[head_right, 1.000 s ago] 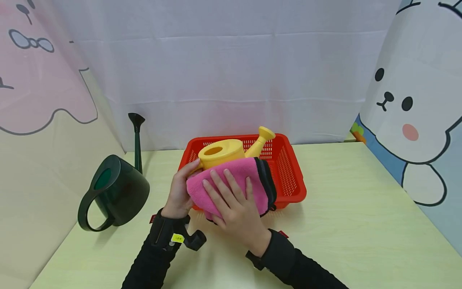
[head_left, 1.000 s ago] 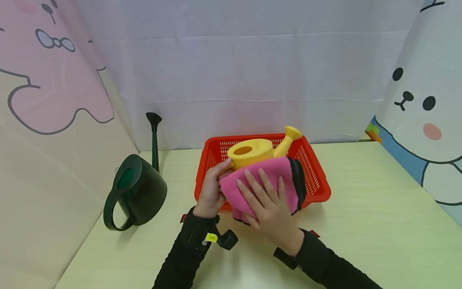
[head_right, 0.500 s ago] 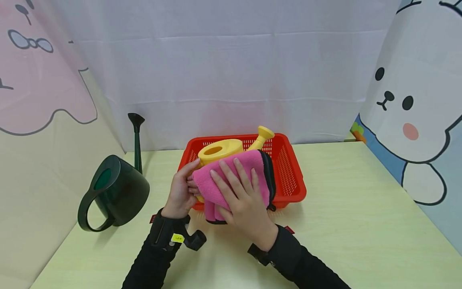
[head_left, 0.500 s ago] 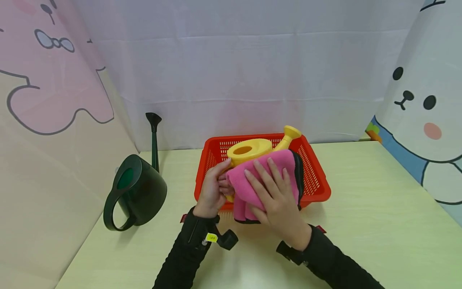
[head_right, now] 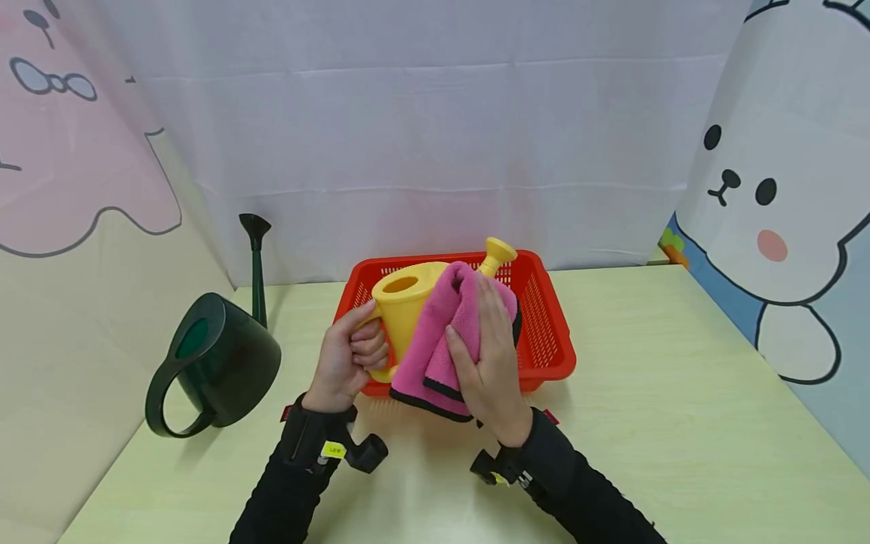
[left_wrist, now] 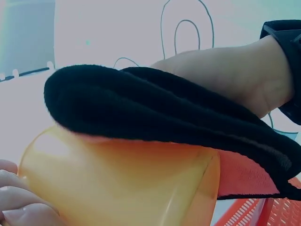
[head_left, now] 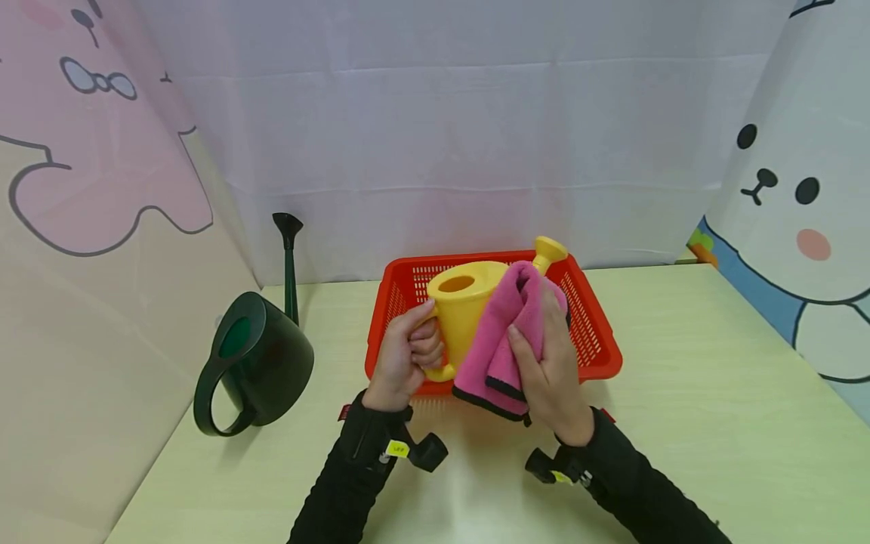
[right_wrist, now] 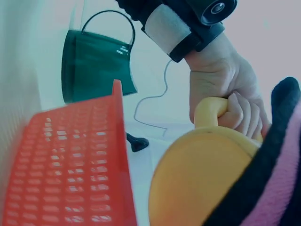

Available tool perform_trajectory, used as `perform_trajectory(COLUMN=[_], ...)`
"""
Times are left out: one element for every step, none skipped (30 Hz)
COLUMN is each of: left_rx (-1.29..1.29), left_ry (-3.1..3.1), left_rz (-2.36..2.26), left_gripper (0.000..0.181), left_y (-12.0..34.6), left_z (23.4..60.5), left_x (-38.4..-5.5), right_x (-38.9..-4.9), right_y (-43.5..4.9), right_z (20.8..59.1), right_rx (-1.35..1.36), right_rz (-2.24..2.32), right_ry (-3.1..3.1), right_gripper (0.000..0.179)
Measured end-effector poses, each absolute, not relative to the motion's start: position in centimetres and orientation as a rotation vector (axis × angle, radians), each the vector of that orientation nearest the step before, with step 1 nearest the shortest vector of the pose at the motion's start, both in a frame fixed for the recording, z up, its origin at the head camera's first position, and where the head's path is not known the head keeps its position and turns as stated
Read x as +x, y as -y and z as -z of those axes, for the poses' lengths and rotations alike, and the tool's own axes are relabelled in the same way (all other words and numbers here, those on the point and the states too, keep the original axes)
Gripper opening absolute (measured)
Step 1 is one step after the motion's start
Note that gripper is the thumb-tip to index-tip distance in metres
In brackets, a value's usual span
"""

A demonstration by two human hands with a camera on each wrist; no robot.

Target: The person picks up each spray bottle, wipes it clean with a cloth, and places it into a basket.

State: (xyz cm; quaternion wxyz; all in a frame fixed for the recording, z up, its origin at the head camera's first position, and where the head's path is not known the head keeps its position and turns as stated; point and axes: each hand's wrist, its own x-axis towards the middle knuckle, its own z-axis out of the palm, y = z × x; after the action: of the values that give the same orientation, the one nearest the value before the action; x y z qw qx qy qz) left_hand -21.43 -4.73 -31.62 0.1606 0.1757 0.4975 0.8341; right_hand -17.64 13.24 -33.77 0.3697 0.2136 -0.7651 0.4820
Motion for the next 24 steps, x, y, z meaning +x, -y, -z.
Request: perform_trajectory(left_rx=[0.508, 0.515, 0.518, 0.523, 0.527, 0.531, 0.532, 0.534, 0.535, 0.537, 0.539, 0.539, 0.540, 0.541, 0.544, 0.549, 0.557, 0.566, 0.576, 0.585, 0.589, 0.581, 0.568, 0.548], left_ry=[-1.424, -1.426, -1.427, -1.429, -1.430, -1.430, -1.431, -1.432, -1.435, -1.437, -1.439, -1.442, -1.443, -1.445, -1.445, -1.444, -1.442, -1.442, -1.442, -1.442, -1.436, -1.439, -1.445, -1.452], left_rz=[-2.379, -2.376, -2.373, -2.370, -2.367, -2.367, -2.368, -2.368, -2.369, -2.370, -2.371, -2.373, -2.375, -2.377, -2.378, -2.379, -2.379, -2.381, -2.381, -2.382, -2.384, -2.388, -2.393, -2.400], left_gripper=[0.048, 0.048, 0.048, 0.048, 0.048, 0.048, 0.048, 0.048, 0.048, 0.048, 0.048, 0.048, 0.048, 0.048, 0.047, 0.047, 0.047, 0.047, 0.046, 0.046, 0.046, 0.045, 0.045, 0.044], left_y=[4.7, 4.6, 4.6, 4.6, 4.5, 4.5, 4.5, 4.5, 4.5, 4.5, 4.5, 4.5, 4.5, 4.5, 4.6, 4.6, 4.5, 4.5, 4.5, 4.5, 4.5, 4.4, 4.4, 4.4], left_z=[31.6, 31.6, 31.7, 31.7, 31.7, 31.7, 31.7, 31.7, 31.7, 31.7, 31.7, 31.7, 31.7, 31.8, 31.8, 31.8, 31.9, 31.9, 32.0, 32.0, 32.0, 32.0, 32.1, 32.1], left_x=[-21.4, -21.4, -21.4, -21.4, -21.4, -21.4, -21.4, -21.4, -21.4, -21.4, -21.4, -21.4, -21.4, -21.4, -21.4, -21.4, -21.4, -21.4, -21.4, -21.4, -21.4, -21.4, -21.4, -21.4], right_x=[-17.7, -17.7, -17.7, -17.8, -17.8, -17.7, -17.8, -17.8, -17.8, -17.7, -17.7, -17.6, -17.6, -17.6, -17.5, -17.5, -17.5, -17.4, -17.4, -17.3, -17.3, -17.2, -17.0, -16.9], right_y=[-13.2, -13.1, -13.1, -13.1, -13.0, -13.0, -12.9, -12.9, -12.9, -12.8, -12.7, -12.7, -12.6, -12.5, -12.4, -12.2, -12.0, -11.8, -11.6, -11.4, -11.2, -11.0, -10.8, -10.6], right_z=[33.8, 33.9, 33.9, 34.0, 34.1, 34.1, 34.2, 34.3, 34.3, 34.4, 34.5, 34.5, 34.6, 34.7, 34.7, 34.8, 35.0, 35.1, 35.2, 35.4, 35.6, 35.8, 36.0, 36.1], right_rx=[0.504, 0.464, 0.442, 0.430, 0.427, 0.433, 0.448, 0.462, 0.475, 0.488, 0.504, 0.521, 0.537, 0.552, 0.575, 0.599, 0.613, 0.623, 0.631, 0.639, 0.645, 0.649, 0.655, 0.665], right_rz=[-1.264, -1.277, -1.282, -1.283, -1.275, -1.266, -1.256, -1.226, -1.193, -1.163, -1.123, -1.080, -1.029, -0.968, -0.913, -0.853, -0.786, -0.721, -0.656, -0.598, -0.544, -0.493, -0.445, -0.407], right_ry=[1.973, 1.987, 2.001, 2.015, 2.026, 2.031, 2.032, 2.034, 2.039, 2.040, 2.042, 2.041, 2.040, 2.037, 2.024, 2.000, 1.981, 1.960, 1.938, 1.916, 1.905, 1.907, 1.919, 1.933], right_gripper=[0.061, 0.062, 0.062, 0.062, 0.062, 0.063, 0.066, 0.070, 0.076, 0.082, 0.088, 0.092, 0.095, 0.096, 0.095, 0.094, 0.092, 0.090, 0.087, 0.084, 0.081, 0.078, 0.075, 0.072])
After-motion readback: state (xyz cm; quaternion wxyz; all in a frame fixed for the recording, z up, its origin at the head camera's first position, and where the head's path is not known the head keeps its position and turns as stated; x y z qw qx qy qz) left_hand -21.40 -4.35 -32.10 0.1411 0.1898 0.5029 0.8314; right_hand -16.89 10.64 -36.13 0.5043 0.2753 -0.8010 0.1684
